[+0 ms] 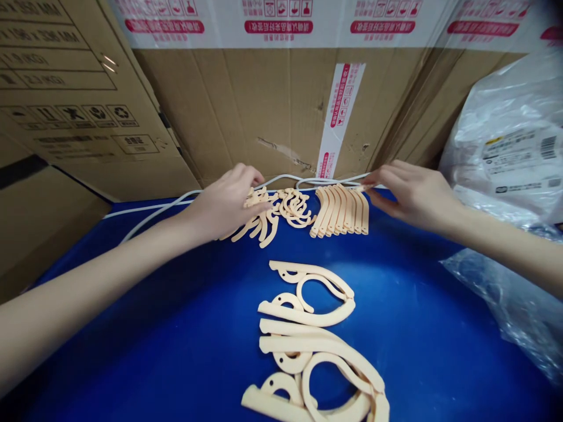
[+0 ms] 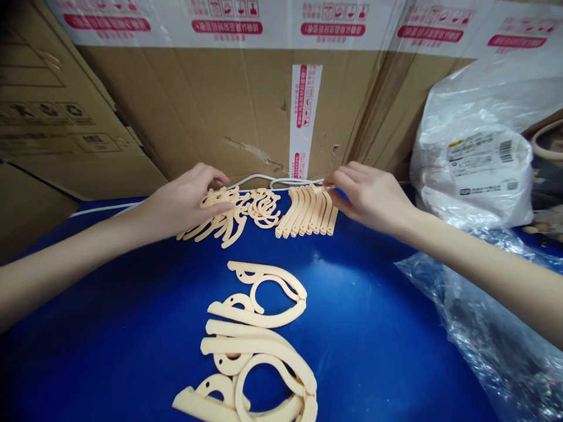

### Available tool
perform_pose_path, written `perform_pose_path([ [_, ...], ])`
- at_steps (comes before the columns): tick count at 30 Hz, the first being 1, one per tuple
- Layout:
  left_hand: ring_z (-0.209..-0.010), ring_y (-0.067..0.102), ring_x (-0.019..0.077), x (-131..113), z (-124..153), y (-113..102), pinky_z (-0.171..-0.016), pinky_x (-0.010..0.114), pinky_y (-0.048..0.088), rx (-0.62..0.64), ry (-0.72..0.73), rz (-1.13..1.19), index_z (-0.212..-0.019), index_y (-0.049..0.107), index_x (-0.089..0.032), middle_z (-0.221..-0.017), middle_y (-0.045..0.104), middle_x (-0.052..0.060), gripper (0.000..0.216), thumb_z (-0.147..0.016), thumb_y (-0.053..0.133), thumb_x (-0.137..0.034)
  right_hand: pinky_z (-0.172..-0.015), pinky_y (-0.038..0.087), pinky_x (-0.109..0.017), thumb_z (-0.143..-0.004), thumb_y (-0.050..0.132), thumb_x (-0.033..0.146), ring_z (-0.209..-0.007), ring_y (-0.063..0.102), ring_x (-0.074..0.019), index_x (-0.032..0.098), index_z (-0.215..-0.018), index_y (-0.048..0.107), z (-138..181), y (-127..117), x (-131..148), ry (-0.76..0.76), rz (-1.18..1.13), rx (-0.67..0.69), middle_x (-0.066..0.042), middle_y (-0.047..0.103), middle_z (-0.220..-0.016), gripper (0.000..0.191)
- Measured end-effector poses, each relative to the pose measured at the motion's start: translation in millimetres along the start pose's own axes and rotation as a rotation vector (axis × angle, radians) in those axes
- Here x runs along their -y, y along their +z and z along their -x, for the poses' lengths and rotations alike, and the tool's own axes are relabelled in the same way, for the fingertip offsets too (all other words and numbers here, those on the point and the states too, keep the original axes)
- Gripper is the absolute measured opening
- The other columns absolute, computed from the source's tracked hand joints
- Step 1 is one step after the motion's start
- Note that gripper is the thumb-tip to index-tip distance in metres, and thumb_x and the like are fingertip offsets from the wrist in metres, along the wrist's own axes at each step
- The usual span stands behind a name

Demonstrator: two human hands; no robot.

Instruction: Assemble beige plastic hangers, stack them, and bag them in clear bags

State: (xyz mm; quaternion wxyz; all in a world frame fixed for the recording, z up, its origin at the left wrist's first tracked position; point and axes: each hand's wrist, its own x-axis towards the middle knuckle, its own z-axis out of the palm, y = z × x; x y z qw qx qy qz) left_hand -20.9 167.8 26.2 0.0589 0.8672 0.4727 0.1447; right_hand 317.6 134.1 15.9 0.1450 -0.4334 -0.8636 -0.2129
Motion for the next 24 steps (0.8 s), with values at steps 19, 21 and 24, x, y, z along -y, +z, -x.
perform_pose_path([
  [19,-0.066,0.051,0.0124,-48,20,-7,-0.054,0.02,0.036,0.76,0.053,0.451,-0.083,0.061,-0.018,-0.076,0.059,0.0,0.022,-0.087,0.056,-0.038,-0.068,0.048,-0.031,-0.095,0.042,0.021,-0.091,0.065,-0.0222,0.018,-0.098,0.063,15,12,11,-0.087,-0.218,0.148,-0.011,0.068,-0.106,0.022],
  [21,-0.065,0.056,0.0126,-54,14,-4,-0.051,0.019,0.038,0.673,-0.035,0.68,-0.083,0.064,-0.017,-0.075,0.061,0.001,0.022,-0.084,0.059,-0.039,-0.071,0.05,-0.032,-0.094,0.048,0.029,-0.087,0.066,-0.0212,0.019,-0.1,0.064,7,1,31,0.053,-0.494,0.116,-0.008,0.07,-0.099,0.02],
  [24,-0.055,0.054,0.0103,-68,4,-3,-0.044,0.018,0.036,0.493,-0.144,0.92,-0.08,0.066,-0.017,-0.068,0.061,0.0,0.015,-0.081,0.062,-0.032,-0.068,0.052,-0.03,-0.092,0.056,0.039,-0.086,0.067,-0.0204,0.023,-0.11,0.065,-8,-18,64,0.194,-0.933,0.203,-0.005,0.071,-0.102,0.026],
])
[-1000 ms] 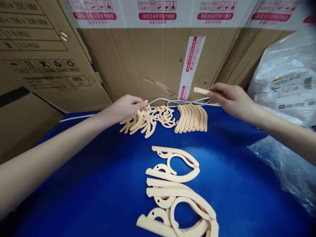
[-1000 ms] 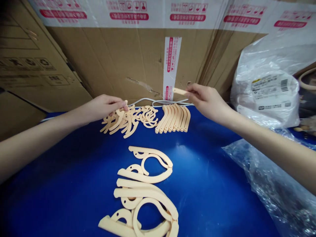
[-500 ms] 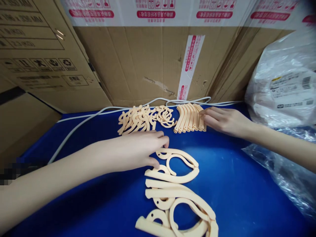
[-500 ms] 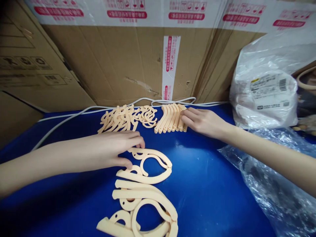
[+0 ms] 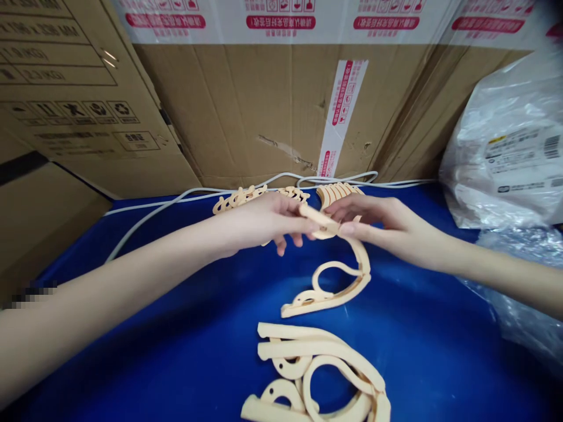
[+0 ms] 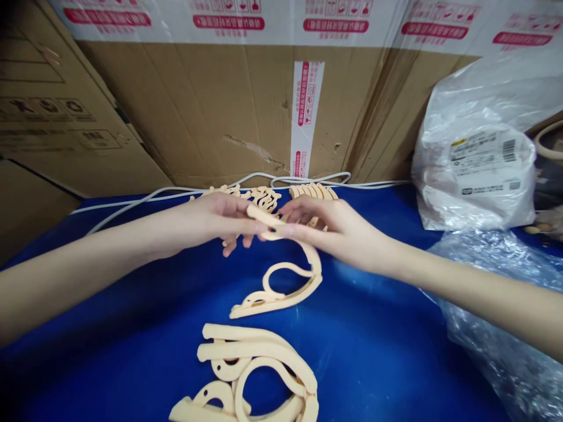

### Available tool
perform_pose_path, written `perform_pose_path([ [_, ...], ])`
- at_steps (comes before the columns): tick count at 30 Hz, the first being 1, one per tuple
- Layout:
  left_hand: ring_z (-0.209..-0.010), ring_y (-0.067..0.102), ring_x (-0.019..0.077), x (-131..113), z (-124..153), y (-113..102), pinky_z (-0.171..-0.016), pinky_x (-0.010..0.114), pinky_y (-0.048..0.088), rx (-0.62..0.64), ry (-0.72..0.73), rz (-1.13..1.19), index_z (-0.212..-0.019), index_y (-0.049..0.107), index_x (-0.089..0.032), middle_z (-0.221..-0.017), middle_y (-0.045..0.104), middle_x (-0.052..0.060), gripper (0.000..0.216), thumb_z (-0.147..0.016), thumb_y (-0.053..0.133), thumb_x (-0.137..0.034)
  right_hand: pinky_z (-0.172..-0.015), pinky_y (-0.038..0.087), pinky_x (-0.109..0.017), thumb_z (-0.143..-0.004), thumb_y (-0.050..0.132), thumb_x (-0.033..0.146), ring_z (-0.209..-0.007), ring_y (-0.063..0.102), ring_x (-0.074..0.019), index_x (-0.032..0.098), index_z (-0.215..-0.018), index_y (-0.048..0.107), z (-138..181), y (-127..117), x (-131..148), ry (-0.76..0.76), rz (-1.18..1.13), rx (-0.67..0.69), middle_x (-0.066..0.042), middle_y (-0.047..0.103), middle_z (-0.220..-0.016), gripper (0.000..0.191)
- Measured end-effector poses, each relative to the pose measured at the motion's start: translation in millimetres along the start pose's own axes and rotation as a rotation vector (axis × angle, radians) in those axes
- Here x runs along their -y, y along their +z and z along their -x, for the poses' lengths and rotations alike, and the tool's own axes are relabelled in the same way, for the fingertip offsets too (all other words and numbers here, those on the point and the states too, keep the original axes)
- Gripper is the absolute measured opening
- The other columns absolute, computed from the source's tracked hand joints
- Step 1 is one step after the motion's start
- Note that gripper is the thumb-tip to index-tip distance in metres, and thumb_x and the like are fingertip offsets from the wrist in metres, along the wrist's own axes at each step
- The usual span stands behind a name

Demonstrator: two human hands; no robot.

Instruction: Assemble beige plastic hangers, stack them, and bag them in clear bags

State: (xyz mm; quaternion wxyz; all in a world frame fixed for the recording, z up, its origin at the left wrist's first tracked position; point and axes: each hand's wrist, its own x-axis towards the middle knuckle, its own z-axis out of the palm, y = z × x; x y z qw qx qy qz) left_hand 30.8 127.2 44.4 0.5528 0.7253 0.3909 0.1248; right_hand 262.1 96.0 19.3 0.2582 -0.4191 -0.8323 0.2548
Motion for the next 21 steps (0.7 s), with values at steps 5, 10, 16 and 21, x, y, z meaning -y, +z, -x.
perform_pose_path([
  [5,-0.042,0.038,0.0062,-13,-8,3,-0.041,0.019,0.028,-0.256,0.106,0.008,-0.064,0.057,-0.017,-0.054,0.046,-0.004,0.028,-0.089,0.052,-0.028,-0.061,0.049,-0.03,-0.091,0.055,0.048,-0.072,0.064,-0.0184,0.025,-0.102,0.068,-12,-2,24,0.027,-0.088,-0.12,-0.002,0.071,-0.084,0.029],
  [10,-0.057,0.044,0.0116,-13,0,1,-0.054,0.022,0.028,-0.462,0.352,-0.304,-0.063,0.048,-0.019,-0.058,0.041,-0.002,0.032,-0.094,0.047,-0.03,-0.051,0.034,-0.029,-0.095,0.046,0.041,-0.055,0.055,-0.0164,0.021,-0.102,0.064,-18,-14,18,-0.063,0.525,-0.308,-0.003,0.064,-0.067,0.028],
  [16,-0.071,0.05,0.0206,-13,1,9,-0.063,0.025,0.026,-0.65,0.289,-0.422,-0.075,0.047,-0.023,-0.059,0.035,-0.001,0.022,-0.092,0.049,-0.036,-0.044,0.021,-0.029,-0.09,0.04,0.027,-0.039,0.036,-0.0133,0.02,-0.08,0.056,-30,-11,22,-0.081,0.727,-0.192,0.0,0.048,-0.048,0.02],
  [21,-0.071,0.052,0.0229,16,-11,-31,-0.065,0.029,0.026,-0.712,0.158,-0.651,-0.073,0.047,-0.023,-0.06,0.043,0.001,0.032,-0.095,0.039,-0.045,-0.042,0.029,-0.026,-0.094,0.038,0.027,-0.04,0.043,-0.0114,0.019,-0.079,0.058,-40,-29,17,0.076,-0.105,-0.216,0.001,0.055,-0.048,0.026],
])
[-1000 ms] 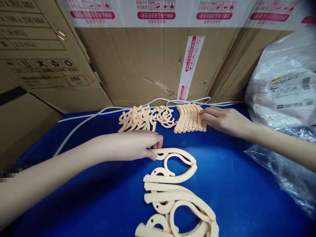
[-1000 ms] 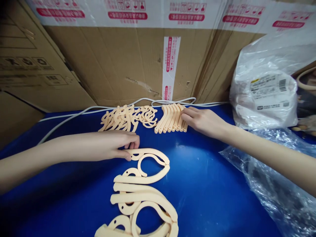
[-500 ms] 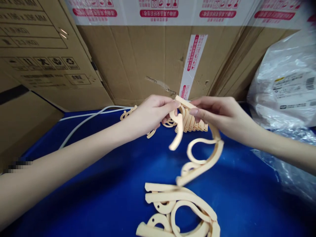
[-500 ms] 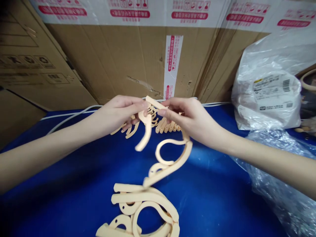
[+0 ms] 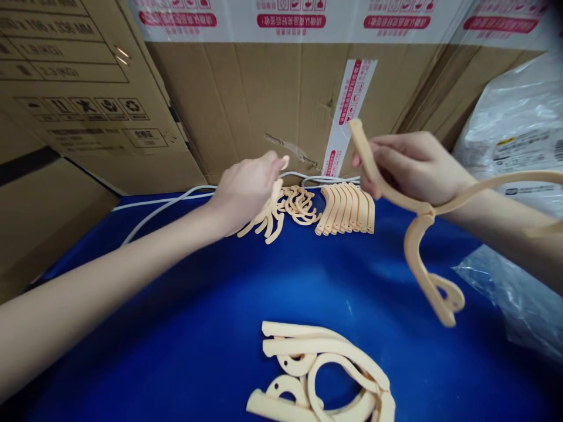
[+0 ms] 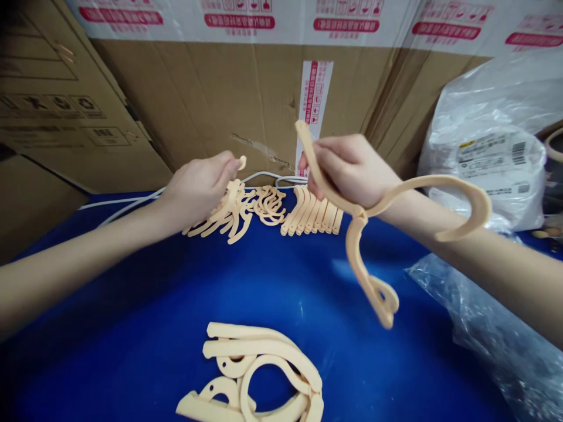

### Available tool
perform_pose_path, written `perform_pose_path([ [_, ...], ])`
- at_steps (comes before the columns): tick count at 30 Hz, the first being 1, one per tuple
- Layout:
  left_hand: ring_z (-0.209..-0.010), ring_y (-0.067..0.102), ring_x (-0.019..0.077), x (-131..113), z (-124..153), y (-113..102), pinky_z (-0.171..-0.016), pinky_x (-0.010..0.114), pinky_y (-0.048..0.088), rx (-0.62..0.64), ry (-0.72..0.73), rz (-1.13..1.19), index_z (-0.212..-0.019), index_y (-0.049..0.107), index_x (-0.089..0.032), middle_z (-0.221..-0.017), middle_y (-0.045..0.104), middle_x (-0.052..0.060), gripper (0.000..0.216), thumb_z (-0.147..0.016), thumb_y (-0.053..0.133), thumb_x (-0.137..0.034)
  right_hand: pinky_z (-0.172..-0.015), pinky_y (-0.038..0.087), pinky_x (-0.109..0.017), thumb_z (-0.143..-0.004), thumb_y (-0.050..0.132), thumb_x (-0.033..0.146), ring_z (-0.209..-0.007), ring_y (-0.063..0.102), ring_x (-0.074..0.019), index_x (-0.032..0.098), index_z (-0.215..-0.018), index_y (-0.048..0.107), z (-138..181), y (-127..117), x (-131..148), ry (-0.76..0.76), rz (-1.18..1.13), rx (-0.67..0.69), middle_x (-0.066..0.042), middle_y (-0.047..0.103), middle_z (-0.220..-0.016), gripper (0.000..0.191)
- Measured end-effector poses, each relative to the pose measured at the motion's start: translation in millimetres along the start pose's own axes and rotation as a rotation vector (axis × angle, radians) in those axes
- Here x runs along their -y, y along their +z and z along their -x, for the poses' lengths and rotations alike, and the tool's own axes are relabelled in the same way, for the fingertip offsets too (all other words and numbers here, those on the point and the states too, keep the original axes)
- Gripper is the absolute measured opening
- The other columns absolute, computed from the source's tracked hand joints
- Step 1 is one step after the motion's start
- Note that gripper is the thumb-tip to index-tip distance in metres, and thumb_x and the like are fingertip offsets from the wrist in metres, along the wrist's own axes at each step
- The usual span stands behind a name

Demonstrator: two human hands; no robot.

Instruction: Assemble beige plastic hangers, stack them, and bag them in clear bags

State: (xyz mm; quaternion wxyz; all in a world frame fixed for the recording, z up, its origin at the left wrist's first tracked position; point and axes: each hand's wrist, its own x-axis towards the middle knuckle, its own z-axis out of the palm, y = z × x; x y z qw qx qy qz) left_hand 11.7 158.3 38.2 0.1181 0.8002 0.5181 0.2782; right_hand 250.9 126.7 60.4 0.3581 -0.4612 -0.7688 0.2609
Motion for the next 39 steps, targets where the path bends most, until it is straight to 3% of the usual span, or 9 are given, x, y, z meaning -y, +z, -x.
perform_pose_path([
  [3,-0.08,0.059,0.0281,26,-6,-3,-0.069,0.029,0.03,0.1,-0.094,-0.259,-0.082,0.058,-0.021,-0.061,0.054,0.004,0.036,-0.091,0.045,-0.053,-0.04,0.025,-0.025,-0.091,0.041,0.019,-0.041,0.041,-0.0103,0.016,-0.085,0.061,-2,-5,-3,0.188,-0.33,-0.105,0.001,0.054,-0.05,0.021],
  [6,-0.096,0.062,0.0306,23,0,-1,-0.077,0.03,0.037,0.064,-0.089,-0.248,-0.107,0.062,-0.018,-0.073,0.065,0.007,0.048,-0.087,0.05,-0.06,-0.043,0.033,-0.023,-0.089,0.044,0.017,-0.046,0.047,-0.0097,0.017,-0.089,0.059,0,-1,-4,0.299,-0.546,-0.257,-0.001,0.061,-0.06,0.015],
  [11,-0.085,0.064,0.0201,-10,18,10,-0.067,0.027,0.046,0.473,-0.197,0.601,-0.087,0.069,-0.018,-0.097,0.071,0.01,0.061,-0.094,0.029,-0.064,-0.066,0.053,-0.028,-0.082,0.055,0.012,-0.068,0.066,-0.0134,0.021,-0.081,0.05,6,4,-6,0.191,-0.613,-0.463,-0.006,0.073,-0.085,0.011],
  [14,-0.088,0.067,0.0177,-17,22,10,-0.068,0.025,0.052,0.57,-0.293,0.955,-0.095,0.069,-0.016,-0.102,0.07,0.009,0.032,-0.086,0.061,-0.046,-0.069,0.054,-0.031,-0.068,0.074,0.012,-0.071,0.067,-0.0154,0.02,-0.079,0.057,9,-7,-10,0.135,-0.428,-0.4,-0.003,0.071,-0.078,0.022],
  [17,-0.089,0.07,0.0197,-18,22,3,-0.064,0.024,0.056,0.578,-0.346,1.04,-0.102,0.063,-0.014,-0.102,0.068,0.009,0.024,-0.082,0.069,-0.026,-0.062,0.051,-0.029,-0.064,0.081,0.024,-0.068,0.065,-0.0164,0.019,-0.077,0.061,12,-20,-14,0.053,-0.082,-0.27,-0.002,0.068,-0.073,0.024],
  [24,-0.094,0.072,0.0277,-38,24,6,-0.056,0.027,0.06,0.793,-0.252,1.149,-0.12,0.051,-0.022,-0.12,0.06,0.01,0.04,-0.084,0.064,-0.015,-0.053,0.039,-0.028,-0.093,0.051,0.042,-0.06,0.063,-0.016,0.018,-0.103,0.063,26,-10,-10,-0.296,0.817,-0.016,-0.004,0.071,-0.079,0.029],
  [29,-0.09,0.071,0.0237,-47,26,9,-0.051,0.023,0.057,0.789,-0.271,1.216,-0.114,0.053,-0.02,-0.111,0.062,0.008,0.035,-0.081,0.061,-0.012,-0.049,0.032,-0.027,-0.098,0.038,0.043,-0.057,0.062,-0.0183,0.019,-0.106,0.065,35,3,-4,-0.224,0.908,-0.022,-0.005,0.071,-0.071,0.037],
  [34,-0.055,0.051,0.0053,-51,28,6,-0.032,0.012,0.032,0.791,-0.464,1.343,-0.096,0.053,-0.016,-0.096,0.06,0.005,0.029,-0.07,0.05,-0.002,-0.047,0.027,-0.028,-0.098,0.035,0.032,-0.06,0.063,-0.019,0.019,-0.112,0.062,38,6,-4,-0.239,1.049,-0.057,-0.01,0.075,-0.093,0.034],
  [39,-0.048,0.037,0.0021,-55,28,19,-0.032,0.014,0.027,0.851,-0.433,1.259,-0.089,0.049,-0.017,-0.089,0.045,-0.001,0.032,-0.062,0.049,0.0,-0.045,0.023,-0.031,-0.087,0.034,0.013,-0.05,0.057,-0.0219,0.013,-0.12,0.057,37,16,3,-0.096,1.16,0.11,-0.012,0.072,-0.076,0.04],
])
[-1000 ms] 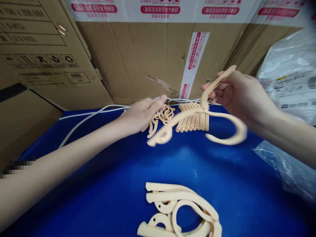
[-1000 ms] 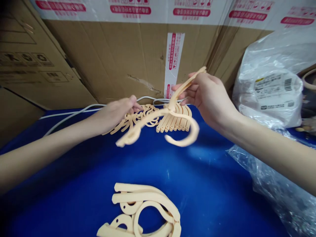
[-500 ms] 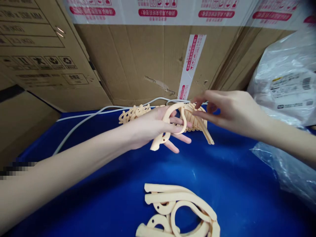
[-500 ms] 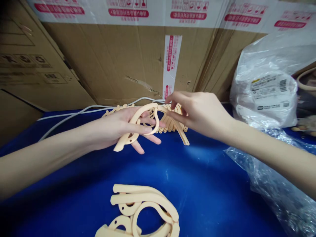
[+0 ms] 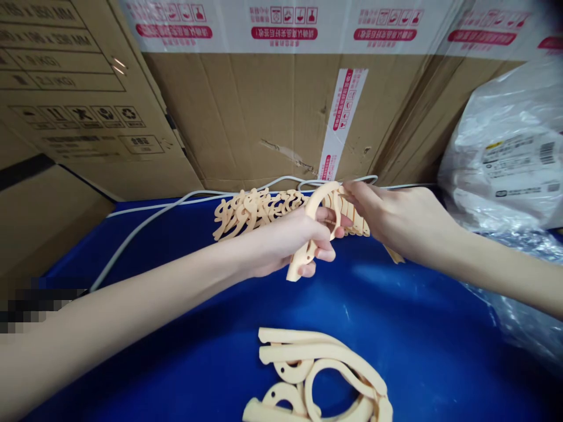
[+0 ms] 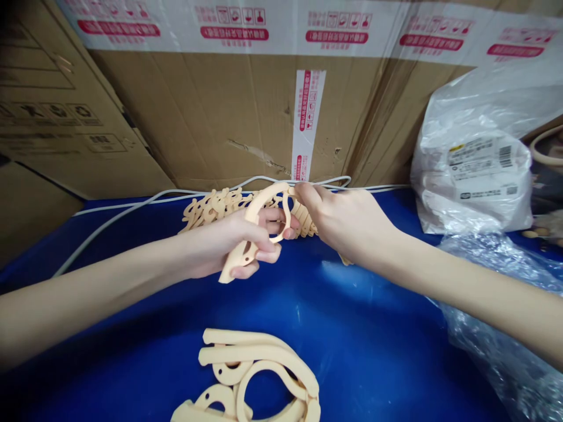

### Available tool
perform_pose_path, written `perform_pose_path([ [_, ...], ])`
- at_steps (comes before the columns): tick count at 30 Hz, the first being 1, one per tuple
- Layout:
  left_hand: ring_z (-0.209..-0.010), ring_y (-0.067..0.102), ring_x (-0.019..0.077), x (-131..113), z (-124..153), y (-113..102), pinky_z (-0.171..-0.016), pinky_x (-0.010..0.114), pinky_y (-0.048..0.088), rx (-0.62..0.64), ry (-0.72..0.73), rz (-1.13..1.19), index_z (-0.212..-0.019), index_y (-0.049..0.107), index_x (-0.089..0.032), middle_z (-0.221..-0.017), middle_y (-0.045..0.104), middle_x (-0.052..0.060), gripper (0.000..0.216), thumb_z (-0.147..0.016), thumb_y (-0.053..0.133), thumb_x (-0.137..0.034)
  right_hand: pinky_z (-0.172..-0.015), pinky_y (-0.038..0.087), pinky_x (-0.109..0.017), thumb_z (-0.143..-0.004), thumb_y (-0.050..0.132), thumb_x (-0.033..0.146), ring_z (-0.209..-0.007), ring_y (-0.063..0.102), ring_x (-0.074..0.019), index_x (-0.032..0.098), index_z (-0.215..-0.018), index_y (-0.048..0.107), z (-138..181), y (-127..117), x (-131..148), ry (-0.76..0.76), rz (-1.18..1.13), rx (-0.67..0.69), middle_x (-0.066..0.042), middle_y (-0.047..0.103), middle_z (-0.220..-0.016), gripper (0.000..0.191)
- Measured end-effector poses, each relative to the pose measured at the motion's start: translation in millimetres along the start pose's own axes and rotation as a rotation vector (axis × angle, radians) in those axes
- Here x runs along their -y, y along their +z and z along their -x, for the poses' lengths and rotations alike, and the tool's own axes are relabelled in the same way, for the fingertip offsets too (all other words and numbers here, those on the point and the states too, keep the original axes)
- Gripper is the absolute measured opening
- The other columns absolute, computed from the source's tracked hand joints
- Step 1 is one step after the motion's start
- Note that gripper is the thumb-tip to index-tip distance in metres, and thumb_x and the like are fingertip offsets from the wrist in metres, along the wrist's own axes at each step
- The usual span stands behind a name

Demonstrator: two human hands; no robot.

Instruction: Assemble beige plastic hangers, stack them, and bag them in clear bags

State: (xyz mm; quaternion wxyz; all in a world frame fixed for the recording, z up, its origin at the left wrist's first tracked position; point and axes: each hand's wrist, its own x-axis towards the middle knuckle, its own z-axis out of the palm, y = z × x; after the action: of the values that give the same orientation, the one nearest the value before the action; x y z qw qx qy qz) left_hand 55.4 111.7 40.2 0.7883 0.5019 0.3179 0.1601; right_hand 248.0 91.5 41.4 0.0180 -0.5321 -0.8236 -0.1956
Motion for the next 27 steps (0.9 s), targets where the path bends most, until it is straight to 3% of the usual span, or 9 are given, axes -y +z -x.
perform_pose_path([
  [3,-0.049,0.038,0.0044,4,-7,-3,-0.037,0.019,0.03,-0.112,0.053,-0.34,-0.094,0.047,-0.02,-0.088,0.047,-0.001,0.037,-0.061,0.048,-0.003,-0.047,0.026,-0.031,-0.089,0.037,0.019,-0.05,0.056,-0.0217,0.013,-0.112,0.057,-8,5,-6,0.025,-0.111,0.097,-0.009,0.067,-0.066,0.031],
  [6,-0.052,0.042,0.0081,9,-8,-13,-0.042,0.022,0.029,-0.295,0.117,-0.876,-0.109,0.045,-0.023,-0.088,0.052,0.0,0.047,-0.065,0.05,-0.008,-0.052,0.037,-0.029,-0.093,0.035,0.027,-0.057,0.06,-0.0189,0.019,-0.082,0.057,-21,23,-31,0.023,-0.423,0.235,-0.007,0.066,-0.066,0.026],
  [8,-0.052,0.045,0.0098,12,-5,-21,-0.042,0.023,0.028,-0.364,0.073,-1.066,-0.113,0.042,-0.024,-0.085,0.054,0.0,0.045,-0.07,0.05,-0.013,-0.056,0.041,-0.03,-0.094,0.034,0.033,-0.059,0.06,-0.0188,0.021,-0.073,0.055,-29,39,-53,0.156,-0.501,0.208,-0.006,0.065,-0.066,0.032],
  [12,-0.043,0.046,0.009,17,-1,-27,-0.037,0.023,0.031,-0.347,-0.04,-0.997,-0.108,0.04,-0.025,-0.08,0.053,-0.002,0.03,-0.078,0.047,-0.025,-0.056,0.042,-0.031,-0.092,0.041,0.033,-0.053,0.059,-0.0192,0.019,-0.095,0.059,-36,67,-74,0.394,-0.53,0.157,-0.005,0.065,-0.062,0.023],
  [15,-0.041,0.045,0.0078,17,2,-22,-0.036,0.022,0.033,-0.301,-0.023,-0.988,-0.103,0.04,-0.025,-0.078,0.052,-0.004,0.025,-0.079,0.047,-0.026,-0.058,0.041,-0.032,-0.092,0.039,0.028,-0.054,0.062,-0.0206,0.017,-0.107,0.058,-35,77,-68,0.365,-0.462,0.169,-0.006,0.067,-0.063,0.026],
  [18,-0.043,0.045,0.007,17,5,-14,-0.038,0.021,0.031,-0.298,0.021,-1.04,-0.1,0.04,-0.024,-0.075,0.051,-0.005,0.023,-0.079,0.048,-0.023,-0.061,0.041,-0.033,-0.092,0.037,0.024,-0.074,0.068,-0.0265,0.017,-0.106,0.061,-35,79,-62,0.286,-0.271,0.141,-0.013,0.072,-0.081,0.029],
  [21,-0.043,0.043,0.0063,18,8,-11,-0.04,0.021,0.031,-0.286,0.048,-1.034,-0.1,0.04,-0.024,-0.072,0.051,-0.006,0.021,-0.08,0.046,-0.022,-0.063,0.04,-0.033,-0.093,0.036,0.027,-0.083,0.068,-0.0293,0.019,-0.104,0.063,-35,82,-65,0.248,-0.225,0.143,-0.014,0.072,-0.09,0.03],
  [24,-0.042,0.042,0.0064,20,10,-12,-0.04,0.022,0.03,-0.273,0.059,-1.023,-0.1,0.04,-0.025,-0.071,0.05,-0.007,0.021,-0.08,0.046,-0.023,-0.063,0.041,-0.033,-0.092,0.041,0.032,-0.077,0.067,-0.0263,0.02,-0.101,0.062,-36,86,-73,0.234,-0.343,0.131,-0.01,0.07,-0.085,0.025],
  [27,-0.043,0.042,0.0065,18,9,-12,-0.04,0.021,0.029,-0.285,0.054,-1.04,-0.097,0.04,-0.024,-0.07,0.049,-0.006,0.018,-0.08,0.046,-0.022,-0.056,0.041,-0.03,-0.089,0.047,0.03,-0.06,0.06,-0.0188,0.021,-0.098,0.058,-39,89,-79,0.337,-0.674,0.164,-0.003,0.063,-0.067,0.017],
])
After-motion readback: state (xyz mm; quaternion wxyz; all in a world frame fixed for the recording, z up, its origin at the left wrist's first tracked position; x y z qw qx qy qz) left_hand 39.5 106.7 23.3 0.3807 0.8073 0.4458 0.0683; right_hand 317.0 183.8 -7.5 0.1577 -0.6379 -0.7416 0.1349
